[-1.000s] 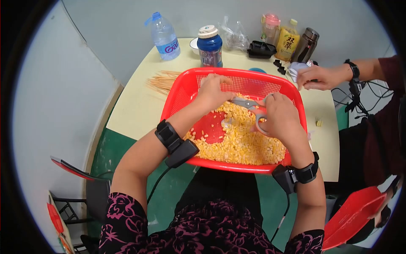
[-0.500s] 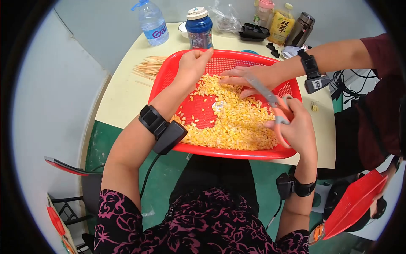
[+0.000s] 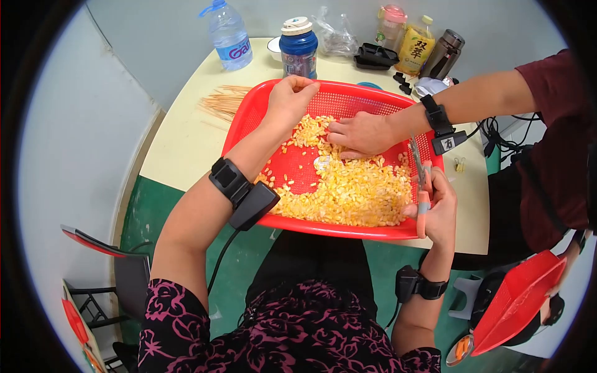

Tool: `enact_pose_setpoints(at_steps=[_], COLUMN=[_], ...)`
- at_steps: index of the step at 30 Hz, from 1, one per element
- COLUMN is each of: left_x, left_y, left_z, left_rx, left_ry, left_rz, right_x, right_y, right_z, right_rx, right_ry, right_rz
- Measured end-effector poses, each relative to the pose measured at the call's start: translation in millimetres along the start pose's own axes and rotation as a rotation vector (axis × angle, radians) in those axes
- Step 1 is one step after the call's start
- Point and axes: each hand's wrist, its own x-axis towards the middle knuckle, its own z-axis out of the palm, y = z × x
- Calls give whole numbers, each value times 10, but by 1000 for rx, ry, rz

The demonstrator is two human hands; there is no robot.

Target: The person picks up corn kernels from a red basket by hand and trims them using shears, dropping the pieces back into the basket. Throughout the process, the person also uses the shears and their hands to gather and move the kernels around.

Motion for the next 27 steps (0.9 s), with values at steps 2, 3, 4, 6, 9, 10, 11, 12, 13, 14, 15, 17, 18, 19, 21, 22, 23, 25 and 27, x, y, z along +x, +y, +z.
enact_pose_setpoints(at_steps=[2,3,4,6,9,10,11,12,13,14,15,17,18,19,21,22,23,25,27], left_x=[-16,-18,-18,-18,-19,-20,-22,-25,-27,-30,-34,-49,-53,-54,-47,-43,-40,-40,-49], left_y=[-7,-11,-12,-21,-42,-48,-51,-51,-52,-45,-33,-16,-9,-10,-22,-28,-32,-40,-39], left_z=[3,12,24,32,30,26,23,23,20,16,12,11,14,18,22,24,24,28,30], left_rx=[9,7,3,16,6,-3,-7,-12,-16,-17,-18,-14,-10,-6,0,4,7,13,11], left_ry=[-10,-14,-19,-28,-36,-36,-32,-28,-23,-22,-23,-26,-28,-30,-42,-47,-50,-55,-67], left_rz=[-15,-25,-35,-32,-28,-27,-21,-15,-9,-12,-15,-25,-30,-36,-32,-31,-31,-31,-38], right_x=[-3,0,1,-8,-26,-27,-28,-28,-24,-16,-10,-17,-19,-21,-19,-16,-15,-16,-16], right_y=[-18,-55,-79,-70,-78,-86,-89,-94,-95,-87,-72,-55,-51,-44,-31,-26,-28,-29,-39], right_z=[0,-6,-12,-7,-15,-17,-16,-13,-6,-3,-4,-2,-1,-2,-13,-16,-14,-8,-2], right_rx=[-83,-123,-165,-139,-137,-143,-133,-123,-113,-129,-146,-157,-153,-149,-172,-184,-181,-175,-166], right_ry=[-36,-51,-64,-58,-68,-76,-78,-80,-83,-86,-88,-91,-92,-94,-103,-107,-105,-99,-95], right_rz=[-17,-16,-15,-30,-16,-6,-2,2,7,-16,-37,-48,-40,-31,-32,-33,-35,-39,-35])
